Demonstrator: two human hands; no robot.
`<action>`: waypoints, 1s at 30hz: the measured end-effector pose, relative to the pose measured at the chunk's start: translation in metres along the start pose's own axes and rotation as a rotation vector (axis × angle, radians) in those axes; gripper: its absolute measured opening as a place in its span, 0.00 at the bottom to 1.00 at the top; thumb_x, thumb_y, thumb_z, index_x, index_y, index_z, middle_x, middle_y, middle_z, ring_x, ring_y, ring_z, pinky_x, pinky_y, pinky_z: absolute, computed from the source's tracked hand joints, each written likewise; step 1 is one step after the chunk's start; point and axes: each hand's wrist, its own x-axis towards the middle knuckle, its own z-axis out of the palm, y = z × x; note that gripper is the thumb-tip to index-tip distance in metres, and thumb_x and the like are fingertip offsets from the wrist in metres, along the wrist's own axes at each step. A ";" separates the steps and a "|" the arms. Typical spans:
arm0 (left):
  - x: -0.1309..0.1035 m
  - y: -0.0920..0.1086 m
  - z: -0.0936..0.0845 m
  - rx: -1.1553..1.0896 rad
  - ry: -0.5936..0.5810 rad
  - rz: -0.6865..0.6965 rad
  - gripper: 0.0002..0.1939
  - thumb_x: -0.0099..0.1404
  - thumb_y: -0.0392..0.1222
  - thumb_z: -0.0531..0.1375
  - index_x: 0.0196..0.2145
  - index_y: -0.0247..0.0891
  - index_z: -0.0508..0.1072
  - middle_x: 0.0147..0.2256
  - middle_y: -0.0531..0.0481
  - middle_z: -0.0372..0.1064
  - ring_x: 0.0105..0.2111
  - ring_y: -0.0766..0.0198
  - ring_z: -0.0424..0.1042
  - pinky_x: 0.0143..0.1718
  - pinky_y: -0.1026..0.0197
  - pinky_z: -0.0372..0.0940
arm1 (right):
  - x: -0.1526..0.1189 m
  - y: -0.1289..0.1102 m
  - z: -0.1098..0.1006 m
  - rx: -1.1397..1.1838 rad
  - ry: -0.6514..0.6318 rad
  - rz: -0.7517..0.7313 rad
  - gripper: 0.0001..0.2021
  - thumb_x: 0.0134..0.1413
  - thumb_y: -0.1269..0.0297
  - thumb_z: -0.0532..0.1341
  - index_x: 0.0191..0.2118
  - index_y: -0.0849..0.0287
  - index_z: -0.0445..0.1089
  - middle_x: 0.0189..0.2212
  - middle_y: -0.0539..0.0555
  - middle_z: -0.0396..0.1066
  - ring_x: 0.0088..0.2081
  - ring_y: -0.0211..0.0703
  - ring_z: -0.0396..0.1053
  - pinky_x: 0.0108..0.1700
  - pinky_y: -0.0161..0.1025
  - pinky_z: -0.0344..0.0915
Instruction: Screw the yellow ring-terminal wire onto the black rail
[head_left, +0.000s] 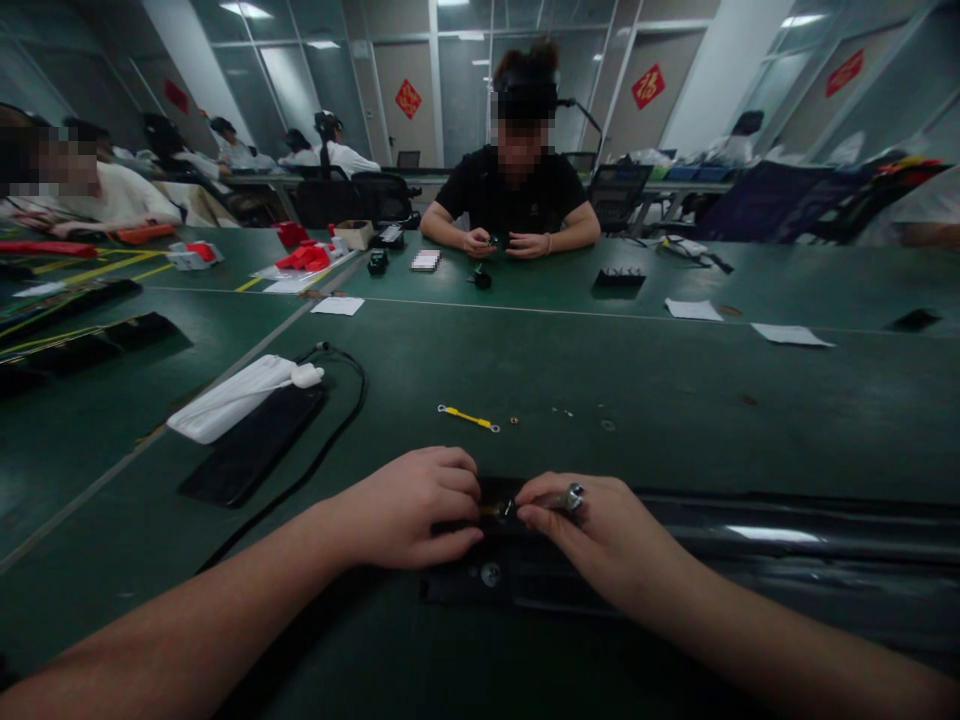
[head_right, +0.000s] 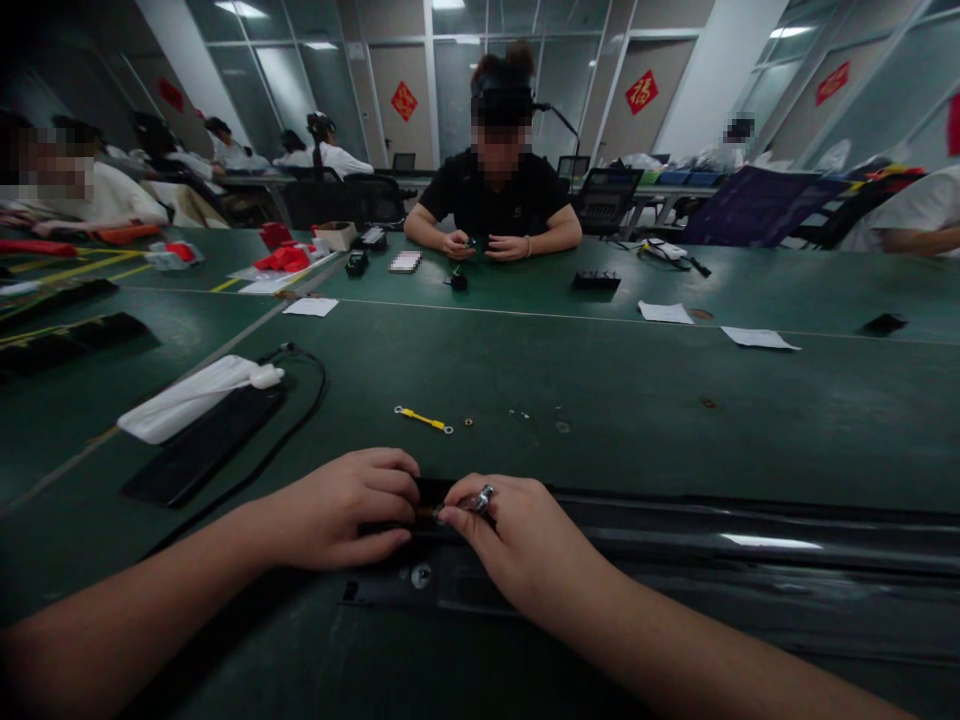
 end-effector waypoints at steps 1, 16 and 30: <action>0.000 0.000 0.000 -0.001 -0.003 0.000 0.07 0.67 0.38 0.57 0.36 0.35 0.76 0.34 0.45 0.73 0.42 0.55 0.68 0.47 0.52 0.64 | 0.000 0.000 0.000 -0.001 -0.004 -0.006 0.09 0.63 0.67 0.56 0.37 0.55 0.74 0.34 0.49 0.76 0.36 0.41 0.73 0.42 0.38 0.65; -0.001 -0.001 0.000 -0.006 -0.020 -0.008 0.08 0.67 0.38 0.57 0.37 0.34 0.76 0.35 0.45 0.73 0.43 0.54 0.68 0.47 0.52 0.63 | 0.001 -0.003 -0.004 0.002 -0.008 0.012 0.11 0.62 0.67 0.54 0.36 0.57 0.74 0.30 0.50 0.75 0.30 0.40 0.71 0.36 0.37 0.64; -0.001 -0.001 0.000 -0.006 -0.026 -0.016 0.08 0.67 0.38 0.57 0.37 0.35 0.76 0.35 0.45 0.73 0.43 0.54 0.67 0.48 0.52 0.63 | -0.002 -0.002 -0.002 0.000 -0.002 -0.045 0.10 0.63 0.68 0.53 0.37 0.58 0.72 0.35 0.52 0.75 0.37 0.41 0.72 0.41 0.38 0.64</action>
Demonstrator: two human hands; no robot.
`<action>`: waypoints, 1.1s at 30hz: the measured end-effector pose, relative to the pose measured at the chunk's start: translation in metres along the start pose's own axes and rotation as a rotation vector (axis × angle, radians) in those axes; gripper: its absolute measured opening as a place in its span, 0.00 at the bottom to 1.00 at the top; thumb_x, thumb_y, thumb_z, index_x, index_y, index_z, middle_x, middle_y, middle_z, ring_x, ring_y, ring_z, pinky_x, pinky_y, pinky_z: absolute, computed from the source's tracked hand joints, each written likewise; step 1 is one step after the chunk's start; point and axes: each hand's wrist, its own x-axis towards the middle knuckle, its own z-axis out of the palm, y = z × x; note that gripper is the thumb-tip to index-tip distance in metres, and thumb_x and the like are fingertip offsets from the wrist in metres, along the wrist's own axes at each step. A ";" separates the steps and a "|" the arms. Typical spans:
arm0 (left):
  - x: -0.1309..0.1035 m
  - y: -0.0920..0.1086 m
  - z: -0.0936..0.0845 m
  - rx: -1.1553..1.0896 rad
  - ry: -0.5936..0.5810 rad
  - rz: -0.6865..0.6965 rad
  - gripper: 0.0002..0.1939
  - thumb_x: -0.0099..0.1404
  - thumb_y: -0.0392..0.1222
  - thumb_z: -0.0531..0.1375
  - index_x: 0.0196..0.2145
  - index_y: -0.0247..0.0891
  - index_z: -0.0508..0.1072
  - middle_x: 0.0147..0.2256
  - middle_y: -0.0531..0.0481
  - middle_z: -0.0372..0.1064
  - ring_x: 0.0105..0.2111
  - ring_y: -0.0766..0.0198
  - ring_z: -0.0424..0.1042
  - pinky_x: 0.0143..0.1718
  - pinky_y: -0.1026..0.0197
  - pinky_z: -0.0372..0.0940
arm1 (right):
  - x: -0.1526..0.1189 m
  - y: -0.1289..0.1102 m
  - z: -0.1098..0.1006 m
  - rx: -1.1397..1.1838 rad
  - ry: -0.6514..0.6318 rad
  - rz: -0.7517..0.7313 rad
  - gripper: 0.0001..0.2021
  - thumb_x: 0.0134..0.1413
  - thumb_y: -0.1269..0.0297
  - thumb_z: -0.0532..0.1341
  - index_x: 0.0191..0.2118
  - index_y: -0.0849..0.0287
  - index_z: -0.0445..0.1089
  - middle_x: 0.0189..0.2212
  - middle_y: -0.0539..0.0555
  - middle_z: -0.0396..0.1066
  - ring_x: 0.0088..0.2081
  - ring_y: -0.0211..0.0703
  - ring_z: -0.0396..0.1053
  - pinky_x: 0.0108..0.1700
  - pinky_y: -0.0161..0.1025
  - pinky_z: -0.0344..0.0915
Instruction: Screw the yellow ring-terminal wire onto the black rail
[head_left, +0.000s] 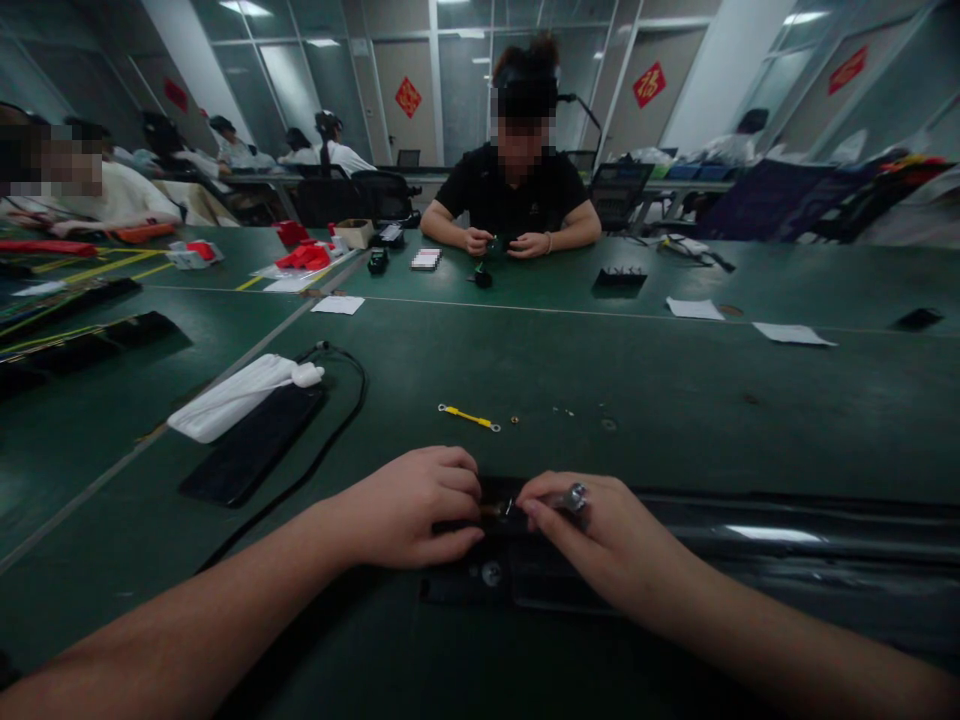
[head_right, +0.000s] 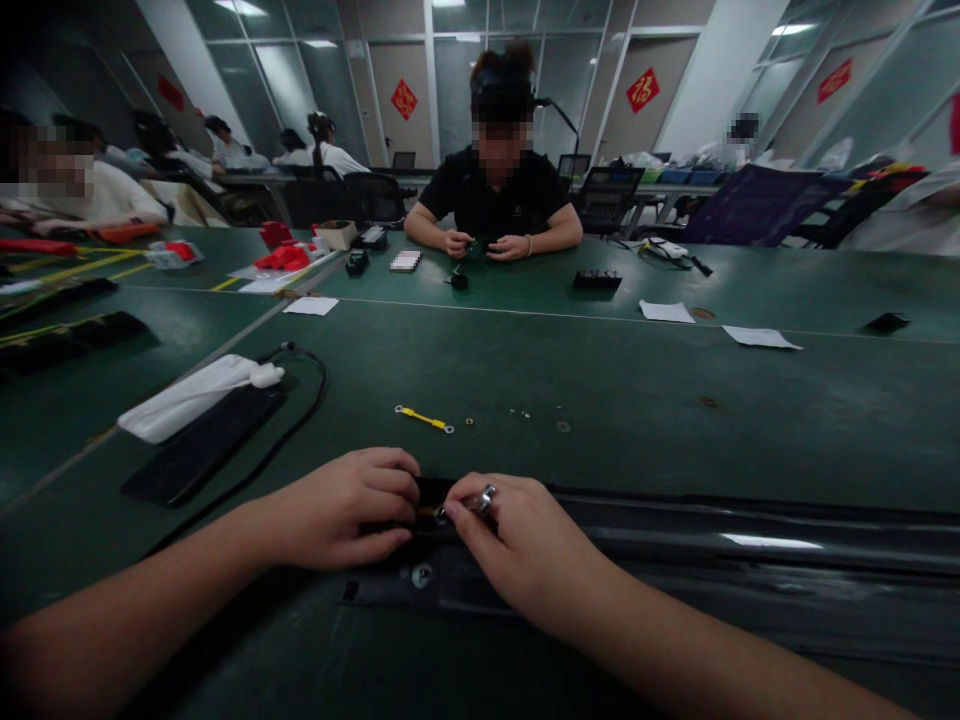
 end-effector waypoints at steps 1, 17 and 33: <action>0.000 0.000 0.000 0.002 0.000 -0.001 0.08 0.66 0.38 0.57 0.37 0.35 0.76 0.35 0.45 0.73 0.43 0.54 0.67 0.48 0.52 0.63 | 0.000 0.000 0.000 0.000 0.004 0.000 0.09 0.63 0.68 0.53 0.38 0.58 0.72 0.35 0.52 0.75 0.36 0.41 0.72 0.41 0.38 0.64; 0.000 0.000 0.001 -0.007 0.043 0.007 0.06 0.66 0.38 0.59 0.36 0.35 0.76 0.33 0.46 0.73 0.42 0.55 0.68 0.47 0.53 0.64 | 0.001 0.000 0.000 0.011 -0.008 0.002 0.11 0.65 0.66 0.52 0.34 0.57 0.70 0.31 0.51 0.73 0.34 0.40 0.71 0.39 0.37 0.63; 0.000 0.001 0.000 0.002 0.043 0.019 0.07 0.66 0.38 0.58 0.35 0.35 0.76 0.34 0.45 0.73 0.42 0.55 0.68 0.47 0.52 0.64 | -0.001 0.000 0.002 0.010 0.010 0.005 0.11 0.64 0.67 0.51 0.38 0.57 0.71 0.34 0.52 0.75 0.36 0.41 0.71 0.40 0.38 0.65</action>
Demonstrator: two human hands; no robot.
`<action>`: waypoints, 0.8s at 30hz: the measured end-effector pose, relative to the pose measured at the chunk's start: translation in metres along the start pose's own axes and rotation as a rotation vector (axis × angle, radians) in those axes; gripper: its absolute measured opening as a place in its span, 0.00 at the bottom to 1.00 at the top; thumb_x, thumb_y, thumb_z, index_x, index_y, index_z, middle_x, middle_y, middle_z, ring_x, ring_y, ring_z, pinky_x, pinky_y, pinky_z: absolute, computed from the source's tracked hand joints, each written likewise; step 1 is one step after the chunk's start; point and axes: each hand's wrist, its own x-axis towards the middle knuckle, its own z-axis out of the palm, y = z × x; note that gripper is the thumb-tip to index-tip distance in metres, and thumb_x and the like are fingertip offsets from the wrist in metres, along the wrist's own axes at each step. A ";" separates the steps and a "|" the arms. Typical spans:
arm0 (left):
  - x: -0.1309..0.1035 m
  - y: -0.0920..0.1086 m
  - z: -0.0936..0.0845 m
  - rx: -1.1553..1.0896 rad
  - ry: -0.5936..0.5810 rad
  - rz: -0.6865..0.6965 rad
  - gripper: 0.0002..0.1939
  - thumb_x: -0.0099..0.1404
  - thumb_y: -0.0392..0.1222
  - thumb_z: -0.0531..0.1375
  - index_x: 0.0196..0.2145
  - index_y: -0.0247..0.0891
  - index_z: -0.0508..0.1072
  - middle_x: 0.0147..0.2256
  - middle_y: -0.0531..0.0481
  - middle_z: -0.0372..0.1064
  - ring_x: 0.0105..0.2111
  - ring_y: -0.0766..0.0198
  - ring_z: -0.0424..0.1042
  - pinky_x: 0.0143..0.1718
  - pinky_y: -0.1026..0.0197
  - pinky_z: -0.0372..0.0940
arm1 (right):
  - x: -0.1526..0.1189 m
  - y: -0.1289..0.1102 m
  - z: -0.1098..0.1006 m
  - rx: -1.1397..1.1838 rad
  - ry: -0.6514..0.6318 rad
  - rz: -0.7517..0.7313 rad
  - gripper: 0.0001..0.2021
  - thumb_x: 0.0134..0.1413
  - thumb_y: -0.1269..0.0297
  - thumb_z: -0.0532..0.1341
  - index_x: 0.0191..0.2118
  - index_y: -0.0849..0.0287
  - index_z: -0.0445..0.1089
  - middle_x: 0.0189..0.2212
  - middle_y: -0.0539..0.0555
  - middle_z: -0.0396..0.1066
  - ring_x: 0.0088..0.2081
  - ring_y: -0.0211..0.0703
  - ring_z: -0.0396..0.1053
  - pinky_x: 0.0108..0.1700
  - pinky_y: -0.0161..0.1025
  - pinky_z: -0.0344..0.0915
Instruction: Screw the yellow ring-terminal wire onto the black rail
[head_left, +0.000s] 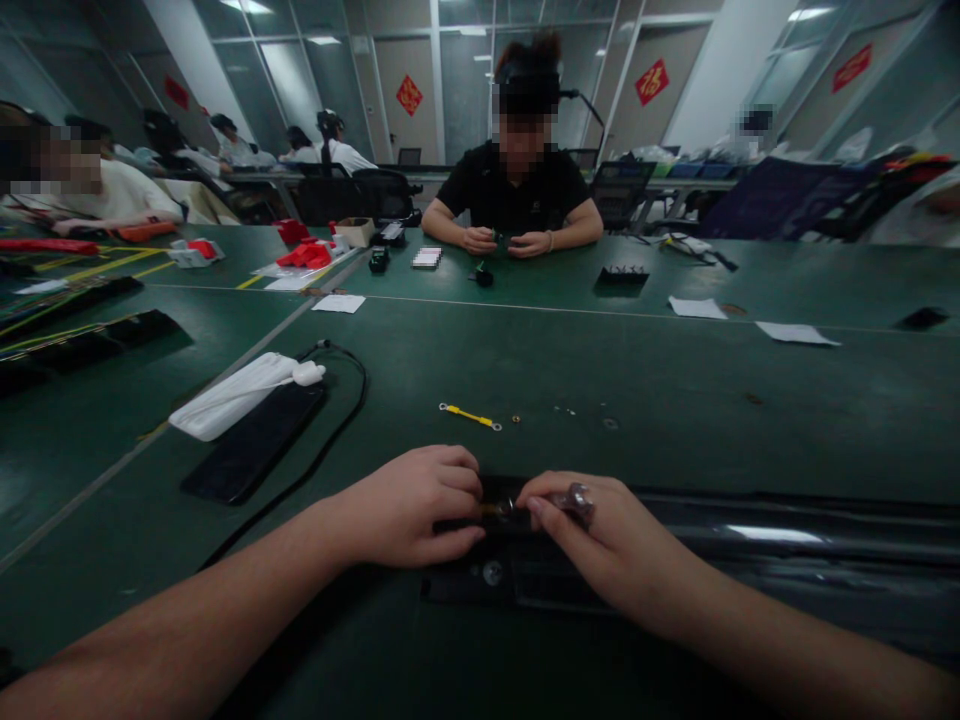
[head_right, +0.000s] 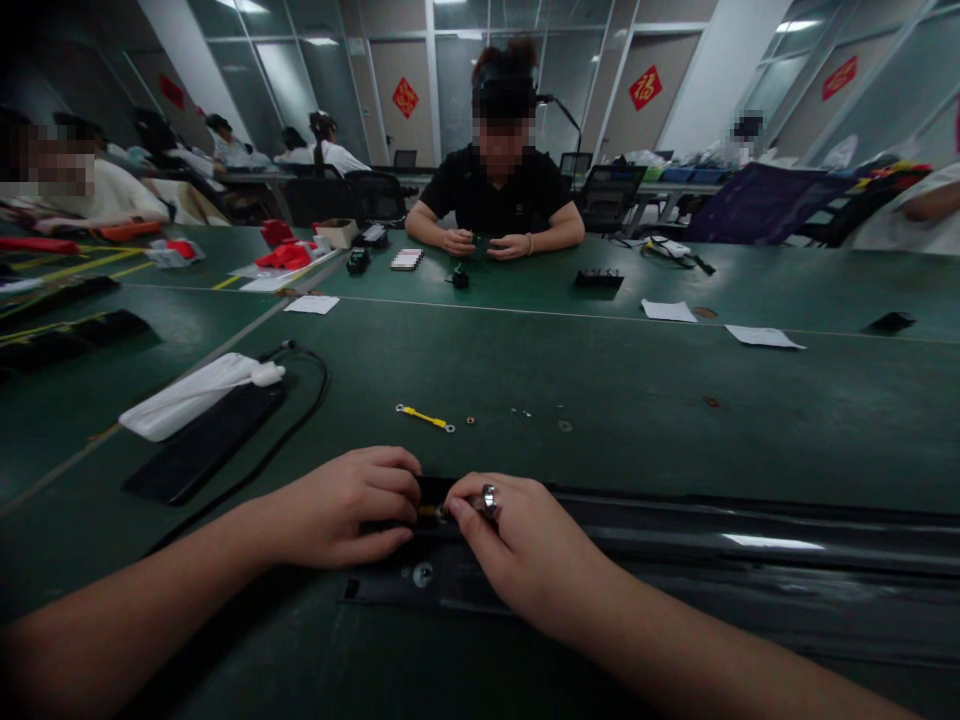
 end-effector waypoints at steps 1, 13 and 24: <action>0.000 0.000 0.000 0.000 0.002 0.000 0.07 0.66 0.38 0.58 0.35 0.35 0.76 0.34 0.45 0.73 0.42 0.55 0.68 0.47 0.52 0.64 | 0.000 0.000 0.000 0.003 -0.001 0.002 0.11 0.64 0.66 0.51 0.38 0.57 0.71 0.34 0.52 0.75 0.36 0.41 0.71 0.40 0.38 0.65; 0.000 -0.001 0.000 -0.014 -0.001 0.002 0.07 0.66 0.38 0.58 0.36 0.35 0.76 0.34 0.45 0.73 0.42 0.55 0.68 0.46 0.52 0.64 | 0.001 -0.003 -0.002 -0.009 -0.020 -0.004 0.11 0.64 0.68 0.51 0.36 0.58 0.70 0.32 0.51 0.73 0.33 0.40 0.70 0.38 0.37 0.64; 0.000 -0.001 0.001 0.000 -0.024 -0.014 0.07 0.66 0.38 0.58 0.36 0.35 0.76 0.34 0.45 0.73 0.42 0.54 0.68 0.48 0.52 0.63 | 0.002 -0.002 -0.002 -0.004 -0.034 -0.001 0.10 0.65 0.66 0.52 0.34 0.57 0.69 0.29 0.50 0.72 0.31 0.39 0.69 0.37 0.36 0.62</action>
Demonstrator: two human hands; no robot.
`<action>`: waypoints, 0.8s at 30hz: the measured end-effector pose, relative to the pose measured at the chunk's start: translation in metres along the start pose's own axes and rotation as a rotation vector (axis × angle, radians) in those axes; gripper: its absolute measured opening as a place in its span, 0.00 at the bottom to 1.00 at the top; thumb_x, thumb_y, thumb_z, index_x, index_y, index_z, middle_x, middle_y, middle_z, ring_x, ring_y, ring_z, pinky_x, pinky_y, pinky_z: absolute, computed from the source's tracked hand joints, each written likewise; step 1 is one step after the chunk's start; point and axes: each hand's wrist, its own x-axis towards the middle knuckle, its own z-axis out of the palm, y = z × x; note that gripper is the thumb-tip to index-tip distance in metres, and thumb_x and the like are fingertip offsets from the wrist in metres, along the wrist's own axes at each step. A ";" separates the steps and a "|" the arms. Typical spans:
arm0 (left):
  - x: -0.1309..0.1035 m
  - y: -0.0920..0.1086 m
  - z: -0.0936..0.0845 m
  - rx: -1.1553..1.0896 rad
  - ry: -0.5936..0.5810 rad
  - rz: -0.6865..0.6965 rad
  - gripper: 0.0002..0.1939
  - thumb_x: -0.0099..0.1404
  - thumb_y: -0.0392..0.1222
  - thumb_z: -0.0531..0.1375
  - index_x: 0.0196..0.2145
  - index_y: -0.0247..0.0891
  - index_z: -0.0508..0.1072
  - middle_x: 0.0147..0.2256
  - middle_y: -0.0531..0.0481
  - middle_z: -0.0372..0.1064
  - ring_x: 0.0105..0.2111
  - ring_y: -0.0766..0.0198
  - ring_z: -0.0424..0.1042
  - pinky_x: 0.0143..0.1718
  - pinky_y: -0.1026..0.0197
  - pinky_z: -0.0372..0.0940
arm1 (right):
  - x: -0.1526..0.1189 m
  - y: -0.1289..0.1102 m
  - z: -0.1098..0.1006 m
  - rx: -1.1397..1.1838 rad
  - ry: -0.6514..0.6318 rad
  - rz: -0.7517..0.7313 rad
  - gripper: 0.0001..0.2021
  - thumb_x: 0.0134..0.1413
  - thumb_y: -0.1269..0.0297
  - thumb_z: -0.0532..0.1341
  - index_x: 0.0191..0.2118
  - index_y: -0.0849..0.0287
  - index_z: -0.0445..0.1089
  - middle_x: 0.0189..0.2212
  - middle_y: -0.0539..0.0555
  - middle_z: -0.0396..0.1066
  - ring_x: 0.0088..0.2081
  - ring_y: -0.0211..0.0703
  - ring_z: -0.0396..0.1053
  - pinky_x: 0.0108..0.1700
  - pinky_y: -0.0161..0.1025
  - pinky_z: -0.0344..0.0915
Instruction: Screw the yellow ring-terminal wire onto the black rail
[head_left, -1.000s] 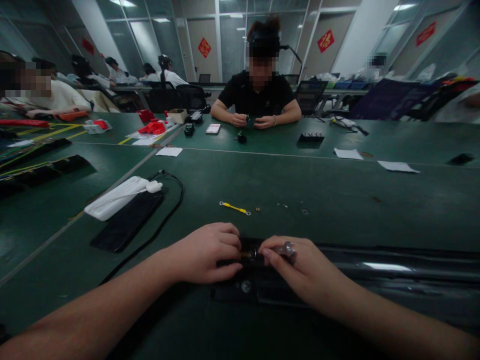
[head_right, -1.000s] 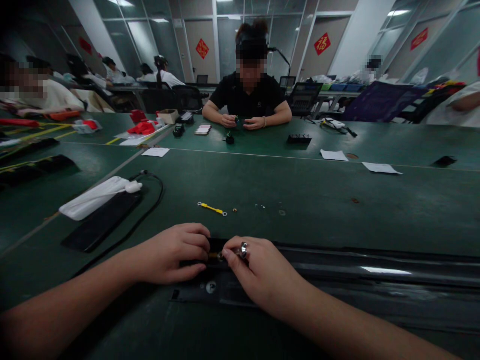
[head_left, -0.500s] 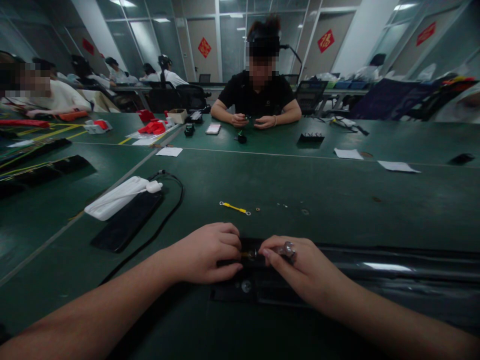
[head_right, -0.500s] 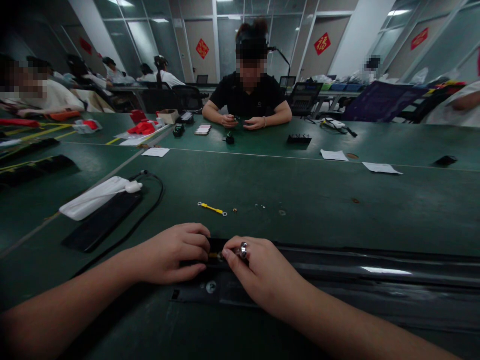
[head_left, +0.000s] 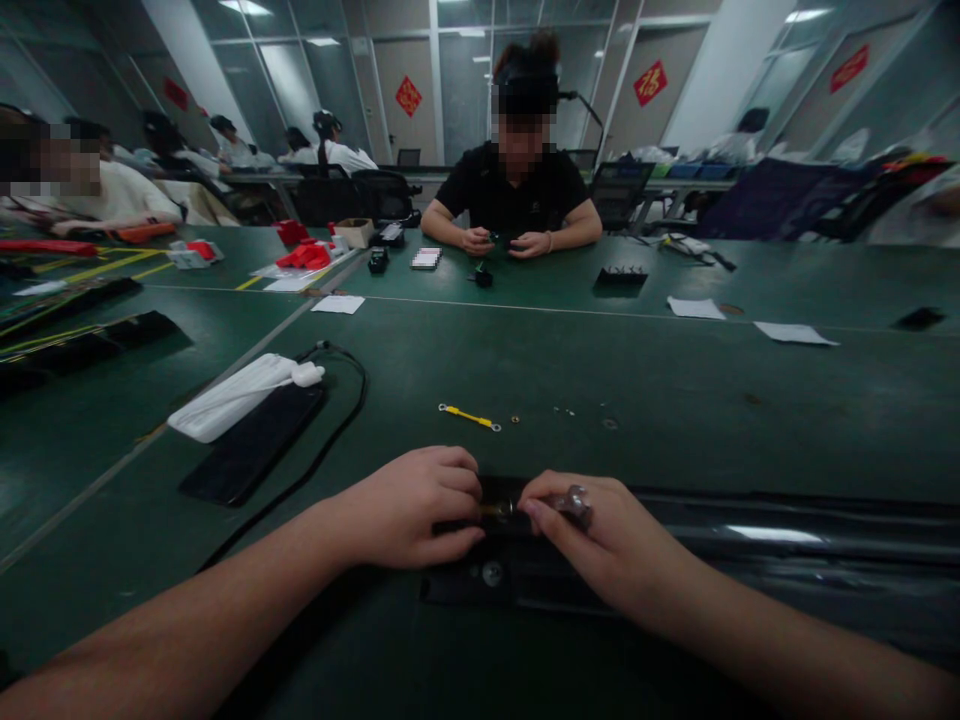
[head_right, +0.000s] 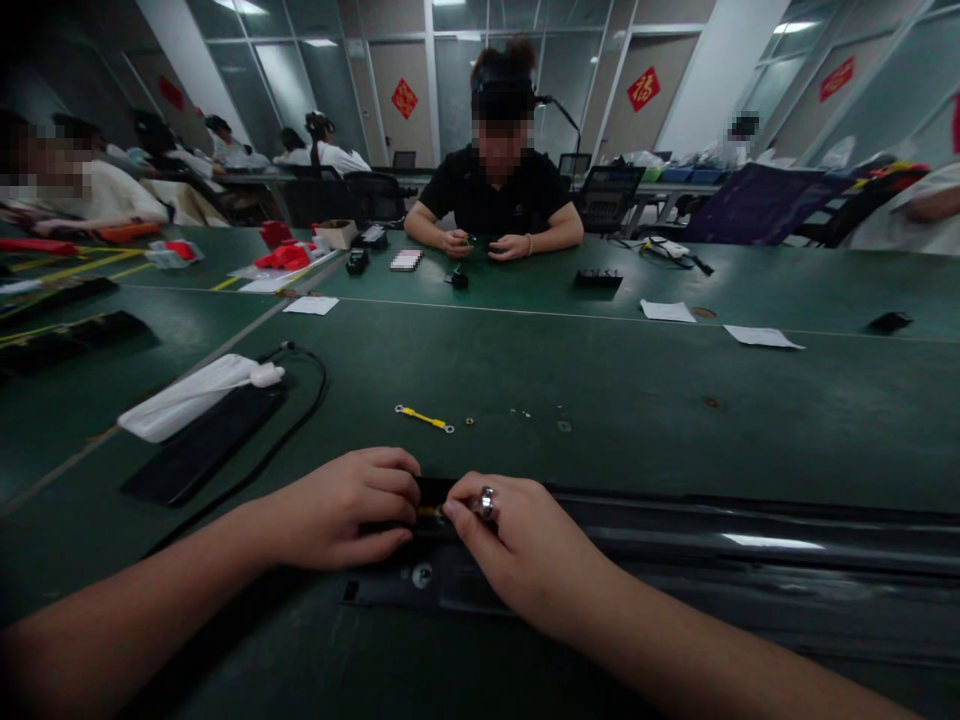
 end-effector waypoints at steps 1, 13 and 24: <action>0.000 0.000 0.000 -0.003 0.007 -0.002 0.07 0.66 0.38 0.58 0.36 0.35 0.76 0.34 0.45 0.73 0.42 0.55 0.68 0.48 0.52 0.64 | 0.000 0.000 0.000 0.002 -0.002 0.004 0.11 0.65 0.66 0.52 0.34 0.57 0.69 0.29 0.50 0.71 0.31 0.39 0.69 0.37 0.36 0.62; 0.000 0.001 -0.001 -0.012 0.036 0.012 0.06 0.66 0.38 0.59 0.35 0.36 0.76 0.33 0.46 0.73 0.42 0.55 0.68 0.47 0.53 0.64 | -0.001 -0.001 0.000 0.004 0.005 0.018 0.11 0.64 0.66 0.51 0.35 0.57 0.70 0.30 0.51 0.72 0.31 0.40 0.68 0.35 0.37 0.62; 0.000 0.000 0.001 -0.007 0.035 0.016 0.07 0.66 0.38 0.58 0.35 0.36 0.76 0.33 0.45 0.73 0.41 0.55 0.68 0.46 0.53 0.65 | -0.001 0.000 0.002 0.014 0.017 -0.005 0.11 0.64 0.68 0.51 0.36 0.57 0.70 0.32 0.52 0.73 0.33 0.41 0.69 0.37 0.37 0.63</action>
